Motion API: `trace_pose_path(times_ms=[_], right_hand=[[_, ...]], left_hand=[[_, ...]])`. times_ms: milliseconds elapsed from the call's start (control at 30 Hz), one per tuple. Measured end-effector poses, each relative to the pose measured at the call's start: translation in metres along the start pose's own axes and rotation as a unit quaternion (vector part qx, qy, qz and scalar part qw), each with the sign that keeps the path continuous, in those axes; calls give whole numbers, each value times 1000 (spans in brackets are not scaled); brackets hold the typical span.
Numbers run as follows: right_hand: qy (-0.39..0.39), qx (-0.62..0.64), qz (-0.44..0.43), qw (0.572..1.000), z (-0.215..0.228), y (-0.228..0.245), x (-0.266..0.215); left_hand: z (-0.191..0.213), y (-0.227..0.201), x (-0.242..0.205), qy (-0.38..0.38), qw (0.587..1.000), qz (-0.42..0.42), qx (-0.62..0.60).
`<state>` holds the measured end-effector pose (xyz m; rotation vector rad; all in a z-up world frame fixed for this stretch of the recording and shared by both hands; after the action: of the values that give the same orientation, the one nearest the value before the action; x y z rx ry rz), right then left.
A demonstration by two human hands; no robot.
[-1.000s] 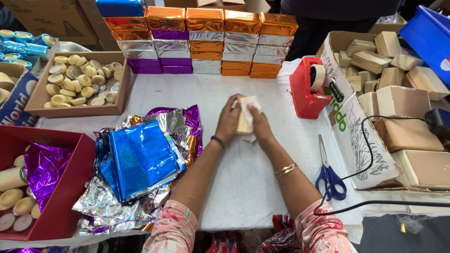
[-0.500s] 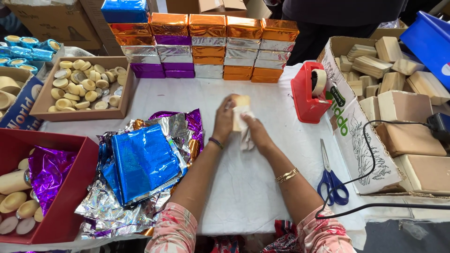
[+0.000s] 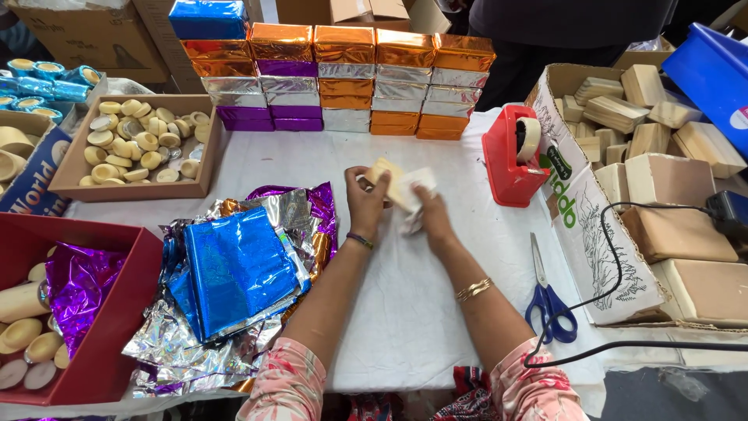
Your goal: The person wipes a small wooden object with a white cloth on a table covered with a white cloth. They then place the object into a wooden tray and pick up a blue foil sheet.
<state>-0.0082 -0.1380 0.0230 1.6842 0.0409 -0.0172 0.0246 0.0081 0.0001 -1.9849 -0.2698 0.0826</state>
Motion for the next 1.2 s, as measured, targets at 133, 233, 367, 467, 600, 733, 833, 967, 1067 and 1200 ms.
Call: trace_pose_path(times_ms=[133,233,367,467,600,733,833,967,1067,1200], right_hand=[[-109,57,13,992,22,30,0],[-132,153,2,979,34,19,4],[-112,224,51,967,47,-20,25],[-87,116,57,988,20,-6,6],[9,-149,165,975,-10,-13,-6],[-1,-182,189,965,-14,7,-15],[-46,-67,24,996,-8,13,-17],[-8,6,44,999,-5,-21,-6],[9,-62,109,992,-21,-8,-18],[29,-132,202,970,-28,6,-20]], left_hand=[[-10,-26,-19,70,993,71,65],[-16,-30,-30,163,965,154,134],[-23,-26,-34,240,939,204,138],[-20,-23,-25,187,960,186,89],[3,-7,-2,81,989,121,29],[-2,-26,-12,83,993,81,28],[-14,-45,-27,101,989,106,35],[-2,6,-3,113,992,41,26],[6,18,10,69,992,-74,74],[2,-4,-4,23,981,-103,162]])
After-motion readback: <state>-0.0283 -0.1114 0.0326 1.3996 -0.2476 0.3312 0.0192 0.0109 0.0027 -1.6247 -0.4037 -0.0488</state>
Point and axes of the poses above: each hand's wrist, its own x-axis towards the middle knuckle, its own z-axis out of the back of the hand, y = z × x, the point moved 2 cm from there along x, towards the middle knuckle, and after that the axes turned 5 degrees about z, right-handed, at the moved point
